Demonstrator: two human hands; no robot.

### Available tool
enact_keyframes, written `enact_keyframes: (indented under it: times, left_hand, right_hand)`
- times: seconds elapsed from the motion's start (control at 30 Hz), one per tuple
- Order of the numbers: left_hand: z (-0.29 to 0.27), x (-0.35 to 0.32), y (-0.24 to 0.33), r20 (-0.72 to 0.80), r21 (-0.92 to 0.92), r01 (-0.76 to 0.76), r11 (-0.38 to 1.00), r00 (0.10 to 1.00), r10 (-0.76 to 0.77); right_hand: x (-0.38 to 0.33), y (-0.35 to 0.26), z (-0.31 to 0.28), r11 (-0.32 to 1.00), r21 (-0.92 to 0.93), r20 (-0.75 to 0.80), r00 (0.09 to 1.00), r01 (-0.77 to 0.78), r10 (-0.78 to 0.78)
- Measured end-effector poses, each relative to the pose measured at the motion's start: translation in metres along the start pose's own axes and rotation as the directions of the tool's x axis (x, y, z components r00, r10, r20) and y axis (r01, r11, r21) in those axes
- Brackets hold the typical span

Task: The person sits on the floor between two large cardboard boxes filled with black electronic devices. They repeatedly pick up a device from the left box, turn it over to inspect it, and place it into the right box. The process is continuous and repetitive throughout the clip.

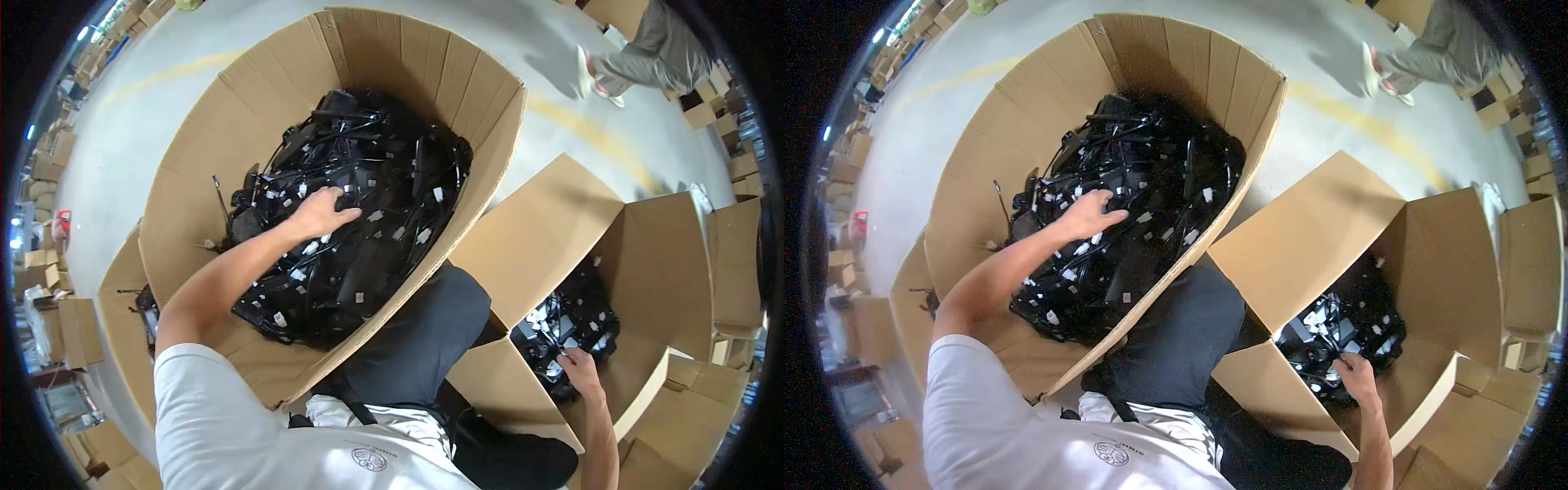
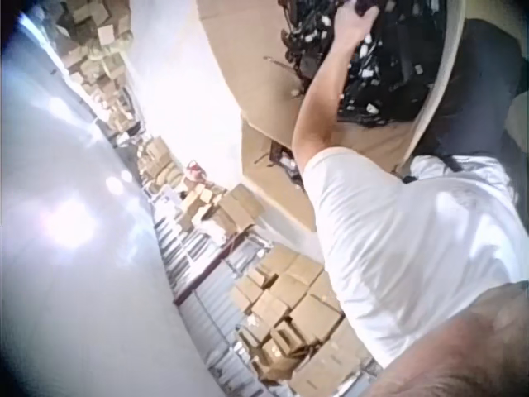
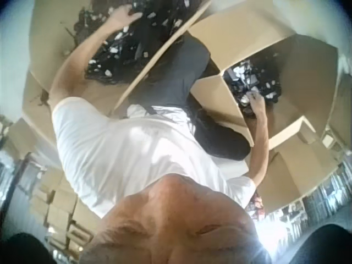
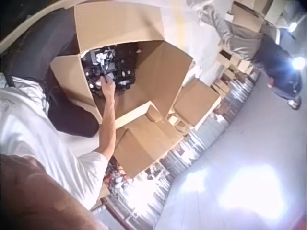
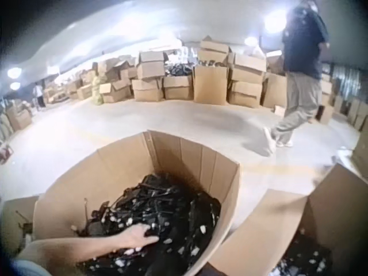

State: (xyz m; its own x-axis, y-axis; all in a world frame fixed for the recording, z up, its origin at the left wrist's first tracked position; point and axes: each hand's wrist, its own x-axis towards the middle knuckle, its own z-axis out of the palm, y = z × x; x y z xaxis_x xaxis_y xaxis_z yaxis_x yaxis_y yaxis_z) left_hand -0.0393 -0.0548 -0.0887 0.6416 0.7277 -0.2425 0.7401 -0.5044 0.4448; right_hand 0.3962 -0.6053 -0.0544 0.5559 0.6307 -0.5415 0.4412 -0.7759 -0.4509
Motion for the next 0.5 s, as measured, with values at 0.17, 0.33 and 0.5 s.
enact_keyframes:
  times: [0.17,0.33,0.5]
  left_hand:
    - [0.039,0.024,0.026,0.104,0.183,0.05,0.982,0.992,-0.07]
    - [-0.018,0.016,0.041,0.309,-0.09,-0.39,0.917,0.864,0.397]
    - [-0.134,-0.03,0.09,0.372,-0.284,-0.197,0.938,0.88,0.297]
  right_hand:
    - [-0.034,-0.031,-0.015,0.992,0.12,0.001,0.999,-0.051,0.051]
    - [-0.072,-0.1,-0.004,0.993,0.117,0.002,0.999,0.031,-0.032]
    - [-0.094,-0.149,-0.016,0.98,0.177,-0.003,0.996,0.091,-0.092]
